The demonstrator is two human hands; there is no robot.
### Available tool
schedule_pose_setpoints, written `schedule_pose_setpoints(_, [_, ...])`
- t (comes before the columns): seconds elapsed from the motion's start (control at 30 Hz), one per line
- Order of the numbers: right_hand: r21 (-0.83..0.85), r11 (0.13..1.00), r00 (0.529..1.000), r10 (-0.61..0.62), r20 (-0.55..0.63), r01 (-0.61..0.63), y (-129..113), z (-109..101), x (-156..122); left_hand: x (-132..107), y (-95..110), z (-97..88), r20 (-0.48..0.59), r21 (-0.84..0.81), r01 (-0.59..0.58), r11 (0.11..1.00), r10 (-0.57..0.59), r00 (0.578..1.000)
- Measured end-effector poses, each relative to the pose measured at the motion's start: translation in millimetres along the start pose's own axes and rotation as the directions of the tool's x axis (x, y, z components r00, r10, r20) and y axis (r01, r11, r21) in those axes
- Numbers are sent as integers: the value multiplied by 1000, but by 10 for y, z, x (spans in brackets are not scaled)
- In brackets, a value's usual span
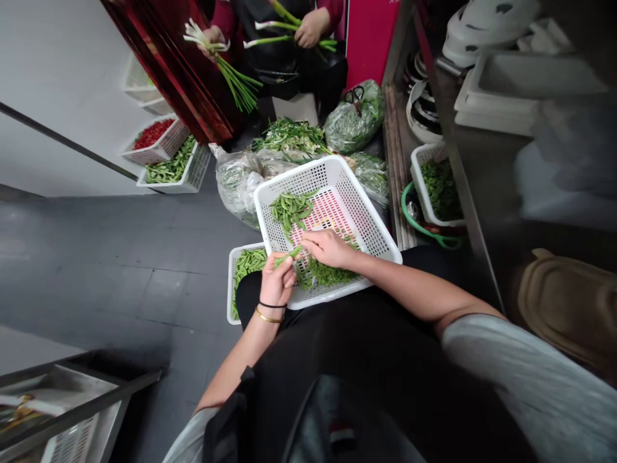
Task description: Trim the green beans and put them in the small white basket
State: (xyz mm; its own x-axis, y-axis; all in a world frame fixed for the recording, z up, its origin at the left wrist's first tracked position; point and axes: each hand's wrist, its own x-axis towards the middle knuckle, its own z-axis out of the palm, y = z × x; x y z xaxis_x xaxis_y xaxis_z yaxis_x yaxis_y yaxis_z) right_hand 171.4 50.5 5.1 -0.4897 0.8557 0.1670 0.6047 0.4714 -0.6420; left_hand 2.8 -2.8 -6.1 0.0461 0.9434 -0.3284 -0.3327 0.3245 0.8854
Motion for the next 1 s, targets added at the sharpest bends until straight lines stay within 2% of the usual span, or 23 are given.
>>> schedule_pose_setpoints(0.07, [24,1000,1000,7,17,-7,35,-15,19,-7,-24,-43,45,93,49,994,-54,998])
schedule_pose_setpoints(0.13, [62,995,979,-90,181,80,67,-33,28,17,23,-117,106,286,12,958,-44,993])
schedule_pose_setpoints(0.2, [146,973,911,-219,350,178,69,-28,36,63,104,-189,234,460,-75,885,-39,971])
schedule_pose_setpoints(0.23, [186,962,882,-260,392,201,57,-14,42,90,136,-214,305,516,-109,850,-64,950])
schedule_pose_setpoints(0.3, [212,958,880,-264,394,192,19,28,60,146,151,-240,379,566,-139,813,-106,919])
schedule_pose_setpoints(0.33, [206,963,896,-241,372,173,6,46,68,172,133,-249,366,566,-138,813,-98,925])
schedule_pose_setpoints(0.4, [193,974,933,-177,314,120,26,55,70,225,72,-282,227,498,-113,860,-3,974])
schedule_pose_setpoints(0.47, [189,980,952,-117,284,64,134,14,55,279,28,-351,6,323,-95,942,98,995])
schedule_pose_setpoints(0.53, [158,987,928,-71,365,14,310,-52,49,329,38,-448,-153,92,-119,989,132,979])
schedule_pose_setpoints(0.57, [106,994,891,-35,453,-14,405,-75,65,351,60,-496,-180,-14,-130,991,126,976])
schedule_pose_setpoints(0.63, [-105,993,771,115,627,-62,555,-52,162,385,115,-570,-153,-179,-112,978,85,985])
schedule_pose_setpoints(0.67, [-232,970,723,211,657,-72,596,8,245,396,137,-591,-126,-248,-79,966,48,991])
schedule_pose_setpoints(0.7, [-339,938,713,291,638,-80,611,103,349,402,148,-601,-100,-310,-31,950,0,995])
schedule_pose_setpoints(0.73, [-424,901,728,352,589,-93,600,230,465,403,150,-604,-78,-363,24,932,-56,995])
schedule_pose_setpoints(0.8, [-422,898,823,329,463,-122,531,543,704,386,129,-595,-52,-424,122,897,-159,986])
schedule_pose_setpoints(0.9, [-409,901,834,332,440,-144,430,970,952,311,84,-587,-3,-426,182,886,-203,979])
schedule_pose_setpoints(1.0, [-415,894,821,360,443,-169,439,1118,968,216,63,-598,62,-400,186,897,-176,982])
